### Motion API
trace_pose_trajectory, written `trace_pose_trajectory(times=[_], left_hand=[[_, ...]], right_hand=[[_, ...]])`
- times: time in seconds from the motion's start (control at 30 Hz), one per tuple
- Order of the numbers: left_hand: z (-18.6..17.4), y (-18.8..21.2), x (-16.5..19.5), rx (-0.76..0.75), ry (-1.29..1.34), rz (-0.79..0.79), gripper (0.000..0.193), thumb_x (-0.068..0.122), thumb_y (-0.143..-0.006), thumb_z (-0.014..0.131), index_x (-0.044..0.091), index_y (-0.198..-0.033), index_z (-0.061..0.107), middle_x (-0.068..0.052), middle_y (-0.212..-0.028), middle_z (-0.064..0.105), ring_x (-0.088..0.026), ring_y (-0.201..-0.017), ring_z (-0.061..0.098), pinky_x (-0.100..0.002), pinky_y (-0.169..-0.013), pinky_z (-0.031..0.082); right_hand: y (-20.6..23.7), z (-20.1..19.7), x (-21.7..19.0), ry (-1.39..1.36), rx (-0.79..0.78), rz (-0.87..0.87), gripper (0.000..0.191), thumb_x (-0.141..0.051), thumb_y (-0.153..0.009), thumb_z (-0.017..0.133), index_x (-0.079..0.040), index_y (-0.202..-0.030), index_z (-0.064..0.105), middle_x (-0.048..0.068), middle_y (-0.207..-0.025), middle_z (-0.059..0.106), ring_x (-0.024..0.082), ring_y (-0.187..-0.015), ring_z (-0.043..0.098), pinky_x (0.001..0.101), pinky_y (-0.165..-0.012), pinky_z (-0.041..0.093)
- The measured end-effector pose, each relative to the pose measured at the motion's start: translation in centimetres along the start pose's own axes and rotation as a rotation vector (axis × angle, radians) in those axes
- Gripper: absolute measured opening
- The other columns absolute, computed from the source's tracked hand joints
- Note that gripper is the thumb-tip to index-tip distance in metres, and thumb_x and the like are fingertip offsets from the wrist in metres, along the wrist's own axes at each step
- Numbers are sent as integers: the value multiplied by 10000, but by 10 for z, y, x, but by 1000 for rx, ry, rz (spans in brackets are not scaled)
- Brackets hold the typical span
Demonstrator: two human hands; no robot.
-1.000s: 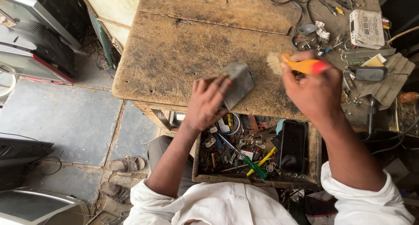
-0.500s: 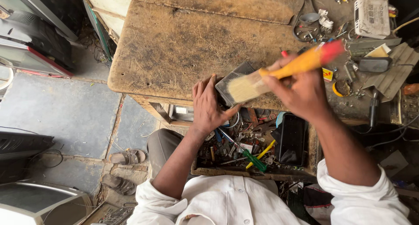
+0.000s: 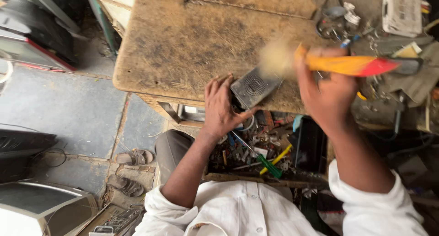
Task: The person disassembles a small metal box using a screwdriver, removes a circular component, and cleans the interior with a brush. They then reassemble the box and tighten the screws.
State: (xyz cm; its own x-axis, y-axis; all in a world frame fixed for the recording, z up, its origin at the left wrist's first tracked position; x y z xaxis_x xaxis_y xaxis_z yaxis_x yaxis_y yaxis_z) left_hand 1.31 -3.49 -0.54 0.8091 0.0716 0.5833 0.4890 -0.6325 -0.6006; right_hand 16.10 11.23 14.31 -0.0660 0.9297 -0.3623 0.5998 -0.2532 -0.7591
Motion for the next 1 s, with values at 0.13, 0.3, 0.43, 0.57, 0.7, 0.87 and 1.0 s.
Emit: trace_pose_trajectory(times=[0.13, 0.3, 0.43, 0.57, 0.7, 0.87, 1.0], left_hand=[[1, 2, 0, -13, 7, -3, 994, 561, -748, 893, -52, -1418, 489, -214, -1393, 593, -376, -1369, 525, -540, -1242, 282], [1, 1, -3, -33, -8, 3, 1020, 563, -739, 895, -67, -1426, 479, -211, -1369, 602, -397, -1363, 505, -553, -1240, 267], [1, 3, -2, -33, -2, -9, 1029, 560, -721, 904, -69, -1414, 478, -224, -1373, 598, -404, -1365, 502, -557, -1236, 264], [1, 4, -1, -27, -17, 15, 982, 557, -758, 908, -44, -1416, 495, -207, -1379, 604, -377, -1376, 515, -557, -1262, 265], [1, 4, -2, -31, -8, 11, 1030, 588, -691, 907, -47, -1396, 503, -220, -1388, 602, -390, -1375, 504, -558, -1239, 267], [2, 3, -4, -34, 3, -9, 1032, 618, -746, 907, -43, -1417, 485, -210, -1425, 593, -361, -1383, 529, -551, -1271, 273], [5, 3, -2, -56, -44, -14, 1117, 637, -671, 895, -73, -1418, 464, -235, -1381, 583, -416, -1380, 480, -559, -1227, 252]], right_hand=[[-1, 8, 1, -24, -173, 125, 108, 30, -1030, 771, 29, -1106, 694, 134, -1062, 727, 194, -939, 734, 282, -776, 597], [2, -1, -10, 15, 0, 57, 131, 31, -1032, 773, 60, -1104, 668, 155, -1057, 718, 214, -930, 716, 330, -803, 573], [9, 0, -14, 224, -173, 49, 138, 4, -997, 797, -6, -1097, 702, 153, -1062, 727, 244, -940, 707, 348, -830, 575], [17, -9, -8, -214, 167, 132, 146, -33, -1092, 675, -10, -1203, 583, 47, -1186, 638, 124, -1065, 689, 310, -1018, 653], [49, -11, -1, -341, -69, 328, 167, -1, -1019, 756, -15, -1125, 627, 114, -1060, 721, 159, -935, 697, 289, -848, 574], [77, -15, 15, 258, 216, 177, 183, 48, -1180, 782, 58, -1207, 601, 141, -1183, 684, 183, -1068, 673, 307, -966, 561], [87, -9, 31, -320, 87, 432, 188, 30, -1055, 736, 30, -1196, 612, 95, -1158, 683, 168, -1038, 666, 281, -942, 558]])
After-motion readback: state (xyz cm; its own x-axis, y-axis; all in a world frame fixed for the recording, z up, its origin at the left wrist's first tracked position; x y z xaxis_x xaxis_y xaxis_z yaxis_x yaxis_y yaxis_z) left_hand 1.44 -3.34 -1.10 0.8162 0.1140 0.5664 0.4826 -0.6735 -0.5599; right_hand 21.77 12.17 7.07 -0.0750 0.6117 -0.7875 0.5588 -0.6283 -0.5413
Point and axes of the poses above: each hand's wrist, its own y-axis away from the middle knuckle, its own z-axis out of the palm, x = y × z, the point moved 3 cm from there along -y, towards the middle knuckle
